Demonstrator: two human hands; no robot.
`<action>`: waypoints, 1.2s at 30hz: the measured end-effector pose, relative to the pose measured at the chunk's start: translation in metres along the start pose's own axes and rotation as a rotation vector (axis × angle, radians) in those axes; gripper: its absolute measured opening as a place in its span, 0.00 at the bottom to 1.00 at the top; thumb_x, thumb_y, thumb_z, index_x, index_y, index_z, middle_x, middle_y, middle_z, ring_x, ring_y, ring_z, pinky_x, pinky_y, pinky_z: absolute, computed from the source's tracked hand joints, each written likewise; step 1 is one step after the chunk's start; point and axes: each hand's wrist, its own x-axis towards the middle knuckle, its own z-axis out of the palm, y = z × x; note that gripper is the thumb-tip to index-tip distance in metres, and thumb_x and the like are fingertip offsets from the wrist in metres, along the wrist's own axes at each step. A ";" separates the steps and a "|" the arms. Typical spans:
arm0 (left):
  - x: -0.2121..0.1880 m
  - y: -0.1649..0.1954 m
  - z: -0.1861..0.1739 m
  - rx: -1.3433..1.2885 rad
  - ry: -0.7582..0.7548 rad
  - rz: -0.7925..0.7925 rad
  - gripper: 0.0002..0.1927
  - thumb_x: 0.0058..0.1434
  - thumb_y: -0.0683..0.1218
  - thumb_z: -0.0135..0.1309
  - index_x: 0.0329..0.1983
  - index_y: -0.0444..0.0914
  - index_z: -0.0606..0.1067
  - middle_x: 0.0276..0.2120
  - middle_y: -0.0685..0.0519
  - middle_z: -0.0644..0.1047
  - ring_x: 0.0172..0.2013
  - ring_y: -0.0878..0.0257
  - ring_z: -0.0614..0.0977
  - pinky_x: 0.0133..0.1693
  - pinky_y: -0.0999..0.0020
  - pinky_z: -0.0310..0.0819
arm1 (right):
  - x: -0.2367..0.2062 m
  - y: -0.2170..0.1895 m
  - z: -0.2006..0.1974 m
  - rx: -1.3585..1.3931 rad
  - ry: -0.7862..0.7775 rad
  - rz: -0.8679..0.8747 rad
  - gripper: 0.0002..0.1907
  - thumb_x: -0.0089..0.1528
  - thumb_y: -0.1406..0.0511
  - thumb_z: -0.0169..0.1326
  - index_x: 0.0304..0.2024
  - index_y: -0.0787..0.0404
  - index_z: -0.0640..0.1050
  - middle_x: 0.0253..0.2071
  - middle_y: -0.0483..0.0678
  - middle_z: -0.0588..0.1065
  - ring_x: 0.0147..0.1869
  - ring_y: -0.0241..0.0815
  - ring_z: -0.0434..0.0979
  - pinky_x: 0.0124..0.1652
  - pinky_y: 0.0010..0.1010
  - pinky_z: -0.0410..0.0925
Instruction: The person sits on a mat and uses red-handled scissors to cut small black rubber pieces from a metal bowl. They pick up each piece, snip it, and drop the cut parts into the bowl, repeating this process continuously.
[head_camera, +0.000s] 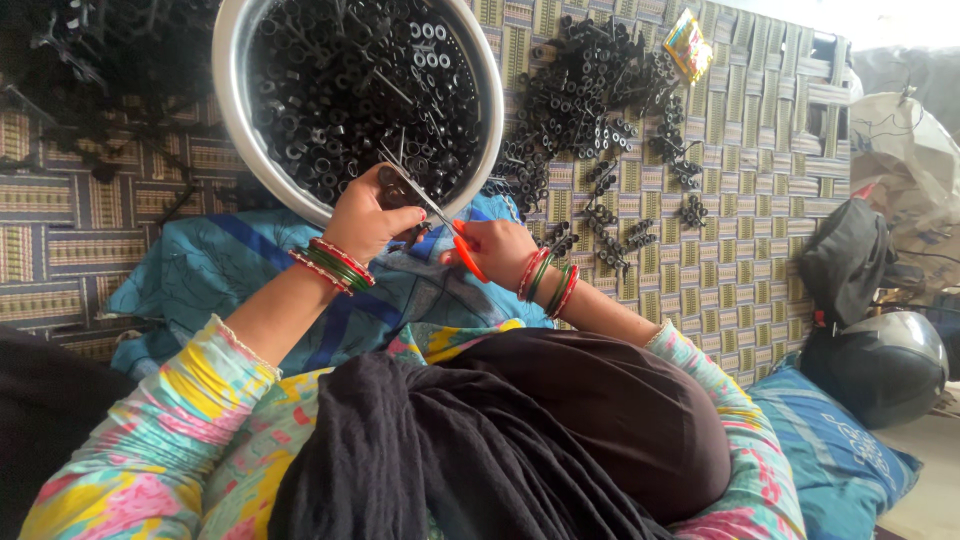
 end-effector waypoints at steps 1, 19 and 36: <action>-0.001 0.000 0.001 0.013 -0.002 0.005 0.12 0.56 0.34 0.58 0.44 0.34 0.73 0.32 0.53 0.79 0.30 0.64 0.83 0.32 0.68 0.81 | 0.000 0.000 -0.001 0.039 0.028 -0.049 0.28 0.57 0.40 0.58 0.38 0.56 0.80 0.22 0.47 0.76 0.28 0.48 0.79 0.32 0.41 0.68; 0.005 0.013 -0.010 -0.079 -0.010 -0.132 0.09 0.60 0.38 0.51 0.44 0.40 0.73 0.33 0.59 0.78 0.31 0.70 0.81 0.32 0.73 0.79 | 0.003 -0.001 -0.003 0.732 -0.198 -0.013 0.33 0.68 0.42 0.47 0.26 0.62 0.74 0.20 0.43 0.74 0.26 0.32 0.73 0.30 0.28 0.67; 0.000 0.005 0.000 0.011 0.111 -0.003 0.09 0.60 0.34 0.58 0.39 0.38 0.73 0.35 0.56 0.82 0.36 0.70 0.84 0.35 0.72 0.84 | 0.000 -0.001 -0.006 0.050 -0.143 -0.134 0.29 0.61 0.41 0.53 0.31 0.60 0.76 0.22 0.49 0.74 0.28 0.46 0.76 0.31 0.40 0.67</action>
